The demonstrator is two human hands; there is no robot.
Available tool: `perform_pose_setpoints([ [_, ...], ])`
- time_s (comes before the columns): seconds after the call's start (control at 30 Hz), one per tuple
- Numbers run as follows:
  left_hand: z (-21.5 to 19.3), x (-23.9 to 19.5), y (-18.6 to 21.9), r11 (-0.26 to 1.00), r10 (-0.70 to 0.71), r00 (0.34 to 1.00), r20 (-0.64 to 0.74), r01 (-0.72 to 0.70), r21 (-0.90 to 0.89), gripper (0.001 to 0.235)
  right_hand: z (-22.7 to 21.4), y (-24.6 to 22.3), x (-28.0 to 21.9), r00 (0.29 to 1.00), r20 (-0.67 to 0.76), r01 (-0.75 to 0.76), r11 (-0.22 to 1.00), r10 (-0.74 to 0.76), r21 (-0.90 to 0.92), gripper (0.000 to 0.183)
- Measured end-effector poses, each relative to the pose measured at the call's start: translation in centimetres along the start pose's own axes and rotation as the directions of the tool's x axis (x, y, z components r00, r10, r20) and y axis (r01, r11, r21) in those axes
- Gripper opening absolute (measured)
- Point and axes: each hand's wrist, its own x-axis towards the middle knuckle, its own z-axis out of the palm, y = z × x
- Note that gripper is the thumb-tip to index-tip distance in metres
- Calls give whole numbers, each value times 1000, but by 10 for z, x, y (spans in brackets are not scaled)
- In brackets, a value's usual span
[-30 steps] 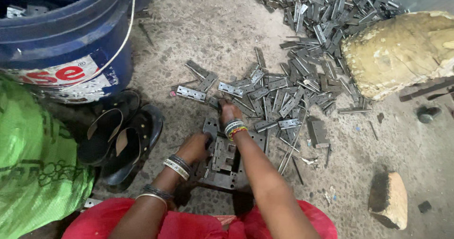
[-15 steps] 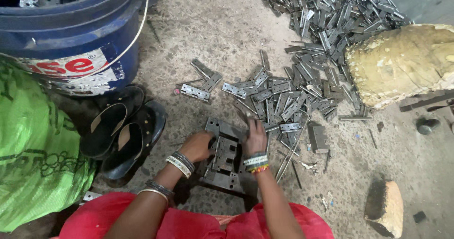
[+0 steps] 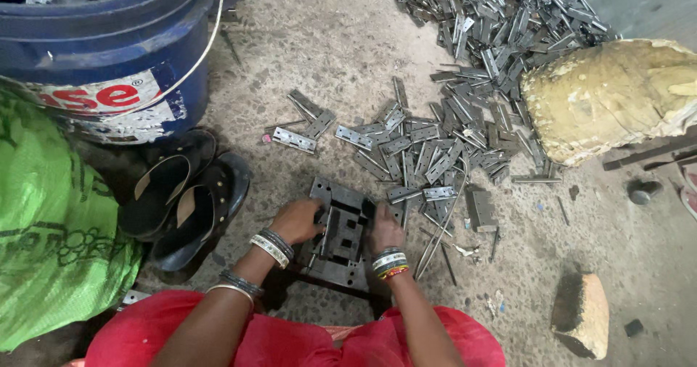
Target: The person assembles metal hinges by placing components into a jig, aligning them with a metal pin, and securing them with a tool.
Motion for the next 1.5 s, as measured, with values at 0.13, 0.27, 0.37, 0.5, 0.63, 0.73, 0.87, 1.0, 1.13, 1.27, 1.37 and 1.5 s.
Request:
perform_pose_setpoints([
  [0.13, -8, -1, 5, 999, -39, 999, -19, 39, 2, 52, -18, -11, 2, 993, -45, -97, 973, 108, 210, 49],
  [0.27, 4, 9, -7, 996, -86, 996, 13, 86, -31, 54, -15, -34, -2, 999, 12, 30, 850, -43, 527, 30],
  [0.37, 27, 13, -22, 998, 50, 986, -160, -43, 46, 30, -22, -55, -11, 988, 10, 116, 781, -155, 613, 32],
  [0.5, 35, 20, -27, 997, -30, 999, -11, 31, 74, 33, -22, -54, 30, 995, -87, 87, 898, -55, 431, 34],
  [0.63, 29, 16, -20, 998, 18, 1000, -25, -16, 56, 34, 2, -24, 99, 990, -133, 73, 974, -45, 217, 43],
  [0.73, 18, 12, -17, 1000, 2, 1000, -9, -2, 9, 39, 18, -15, 139, 996, -89, 42, 988, -29, 150, 48],
  [0.87, 9, 10, -11, 1000, 9, 1000, -3, -9, -20, 39, 32, -22, 183, 990, -82, 128, 979, -116, 162, 61],
  [1.0, 6, 7, -9, 999, 11, 999, -31, -13, -39, 46, 38, -39, 213, 928, -145, 349, 937, -344, 9, 69],
  [1.13, 4, 8, -9, 999, 9, 1000, -7, -9, -37, 50, 21, -54, 207, 982, 80, 173, 984, -170, -29, 63],
  [1.27, 3, 7, -7, 998, -3, 1000, -1, 3, -57, 45, 35, -39, 192, 972, -37, 230, 972, -231, -43, 49],
  [1.37, 0, 4, -9, 996, 61, 998, -26, -63, -68, 49, 28, -23, 147, 954, -184, 231, 971, -238, -60, 55],
  [1.5, 3, 3, -6, 1000, 13, 1000, -2, -13, -8, 49, -14, -7, 63, 949, -269, 181, 983, -166, 31, 47],
])
